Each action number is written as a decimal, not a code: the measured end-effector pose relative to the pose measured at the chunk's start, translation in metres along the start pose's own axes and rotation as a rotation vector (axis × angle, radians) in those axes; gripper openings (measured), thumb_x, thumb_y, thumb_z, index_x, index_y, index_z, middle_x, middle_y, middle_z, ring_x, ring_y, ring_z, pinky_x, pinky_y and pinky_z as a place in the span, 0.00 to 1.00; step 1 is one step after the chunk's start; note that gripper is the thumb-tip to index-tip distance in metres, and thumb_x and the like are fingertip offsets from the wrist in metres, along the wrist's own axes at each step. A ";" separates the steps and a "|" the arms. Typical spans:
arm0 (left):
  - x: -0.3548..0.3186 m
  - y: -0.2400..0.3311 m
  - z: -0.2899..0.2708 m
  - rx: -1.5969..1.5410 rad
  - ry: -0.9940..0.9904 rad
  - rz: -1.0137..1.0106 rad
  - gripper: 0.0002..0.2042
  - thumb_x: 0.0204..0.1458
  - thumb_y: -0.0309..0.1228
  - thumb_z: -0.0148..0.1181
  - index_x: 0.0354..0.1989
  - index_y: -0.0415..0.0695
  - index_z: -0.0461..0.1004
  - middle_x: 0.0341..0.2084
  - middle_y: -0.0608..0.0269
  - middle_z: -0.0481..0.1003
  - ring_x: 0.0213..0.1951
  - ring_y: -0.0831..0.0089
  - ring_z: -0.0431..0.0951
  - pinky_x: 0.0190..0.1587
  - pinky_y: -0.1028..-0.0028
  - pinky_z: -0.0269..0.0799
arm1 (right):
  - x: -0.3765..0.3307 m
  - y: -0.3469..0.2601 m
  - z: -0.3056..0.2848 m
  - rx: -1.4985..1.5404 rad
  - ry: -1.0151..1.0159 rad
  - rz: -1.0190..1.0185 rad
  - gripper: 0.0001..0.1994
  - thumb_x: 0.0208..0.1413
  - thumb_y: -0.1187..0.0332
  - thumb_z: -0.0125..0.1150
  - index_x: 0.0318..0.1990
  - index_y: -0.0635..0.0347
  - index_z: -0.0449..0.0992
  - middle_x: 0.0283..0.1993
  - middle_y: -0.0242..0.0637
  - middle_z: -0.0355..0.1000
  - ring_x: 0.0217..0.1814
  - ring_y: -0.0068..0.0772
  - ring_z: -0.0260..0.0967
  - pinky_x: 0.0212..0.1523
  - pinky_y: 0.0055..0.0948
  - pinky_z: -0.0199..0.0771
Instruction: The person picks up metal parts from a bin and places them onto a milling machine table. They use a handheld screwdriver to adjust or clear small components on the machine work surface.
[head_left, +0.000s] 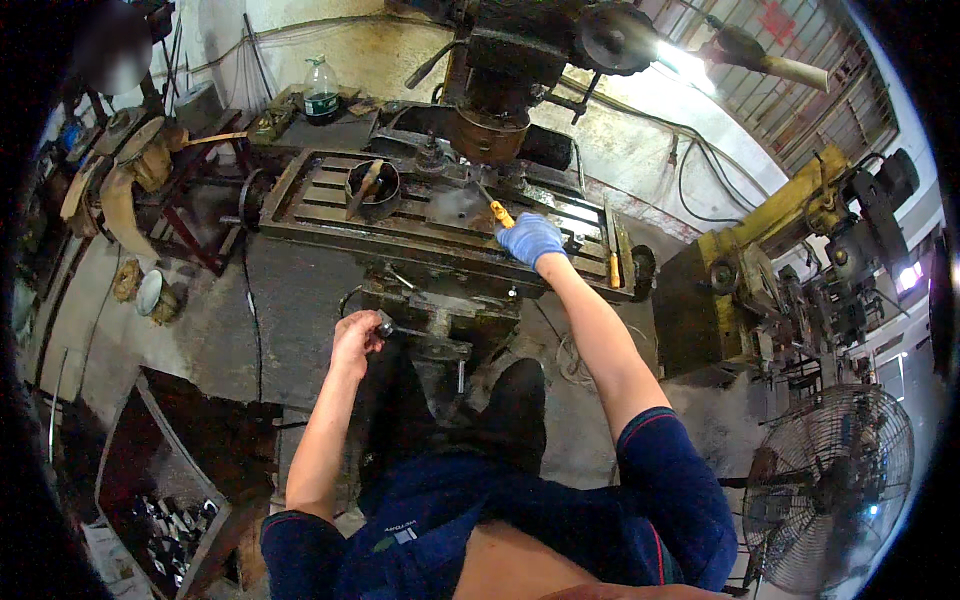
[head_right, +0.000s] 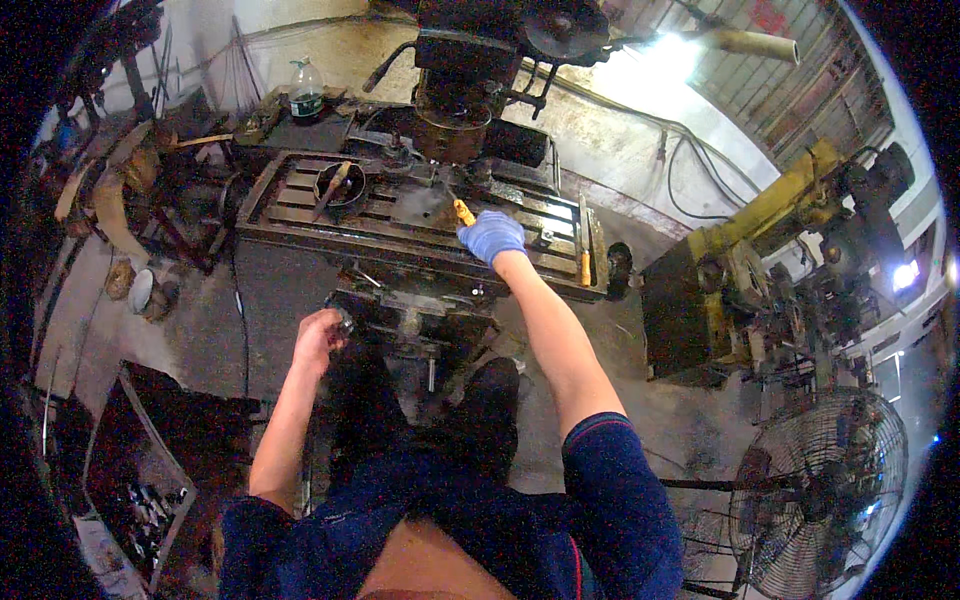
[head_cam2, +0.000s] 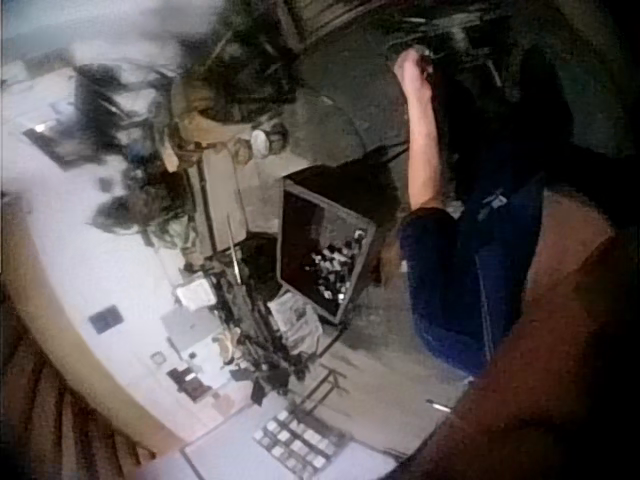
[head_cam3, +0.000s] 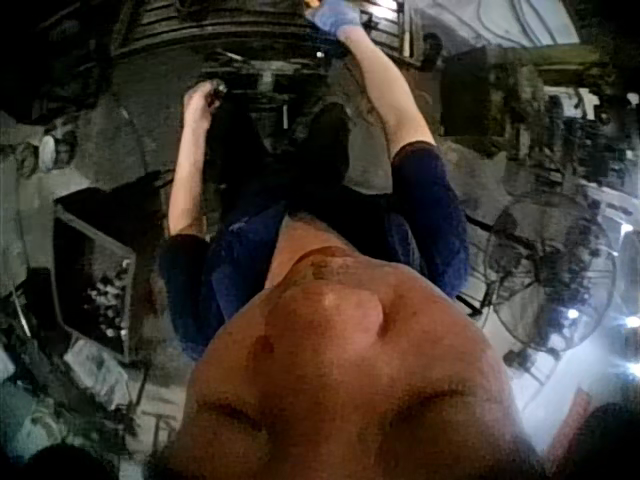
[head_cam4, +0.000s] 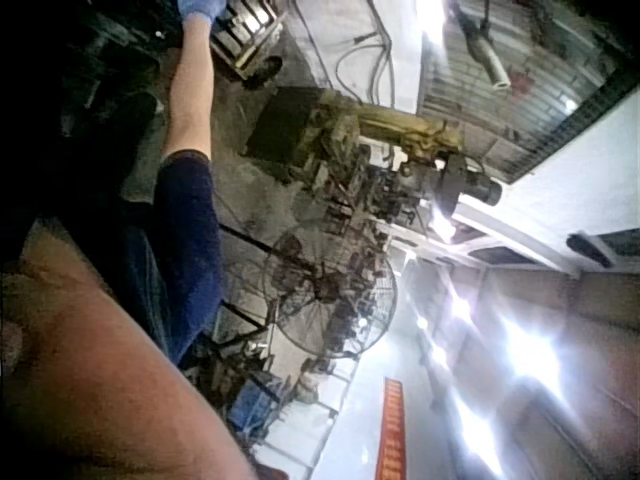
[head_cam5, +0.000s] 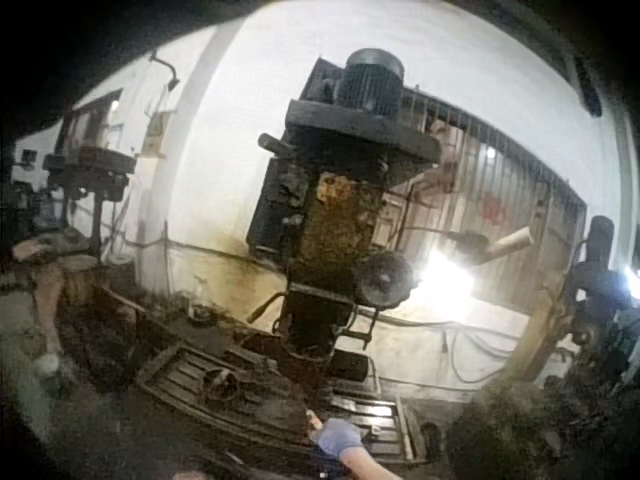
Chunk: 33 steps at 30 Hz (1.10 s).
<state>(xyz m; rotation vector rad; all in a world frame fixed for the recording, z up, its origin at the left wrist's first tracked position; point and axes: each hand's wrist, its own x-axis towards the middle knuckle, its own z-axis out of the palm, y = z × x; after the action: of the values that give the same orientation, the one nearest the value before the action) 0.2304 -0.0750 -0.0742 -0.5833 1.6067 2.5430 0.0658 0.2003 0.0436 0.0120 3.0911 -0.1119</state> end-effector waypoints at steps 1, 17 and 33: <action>-0.001 0.002 0.001 0.012 0.008 0.016 0.06 0.43 0.29 0.55 0.26 0.40 0.71 0.16 0.67 0.69 0.13 0.78 0.66 0.15 0.79 0.59 | 0.003 0.000 0.001 0.017 -0.010 0.002 0.26 0.44 0.44 0.50 0.32 0.60 0.76 0.39 0.49 0.72 0.42 0.47 0.70 0.43 0.38 0.69; 0.079 0.032 0.111 0.346 -0.172 0.146 0.02 0.41 0.25 0.55 0.22 0.40 0.71 0.14 0.68 0.68 0.13 0.79 0.65 0.15 0.79 0.61 | -0.130 0.064 0.000 0.228 -0.247 -0.417 0.24 0.43 0.44 0.55 0.27 0.60 0.76 0.21 0.51 0.69 0.26 0.51 0.68 0.30 0.38 0.68; 0.156 0.065 0.150 1.389 -0.123 0.934 0.10 0.40 0.31 0.57 0.32 0.44 0.75 0.34 0.54 0.73 0.38 0.57 0.73 0.40 0.63 0.69 | -0.077 0.068 0.108 0.793 -0.001 0.182 0.19 0.42 0.59 0.64 0.38 0.65 0.76 0.33 0.38 0.75 0.34 0.25 0.70 0.36 0.24 0.68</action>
<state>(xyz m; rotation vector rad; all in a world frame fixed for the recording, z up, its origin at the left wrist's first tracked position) 0.0278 0.0073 -0.0171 0.5636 3.3180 0.9127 0.1487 0.2593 -0.0652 0.3127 2.7939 -1.2883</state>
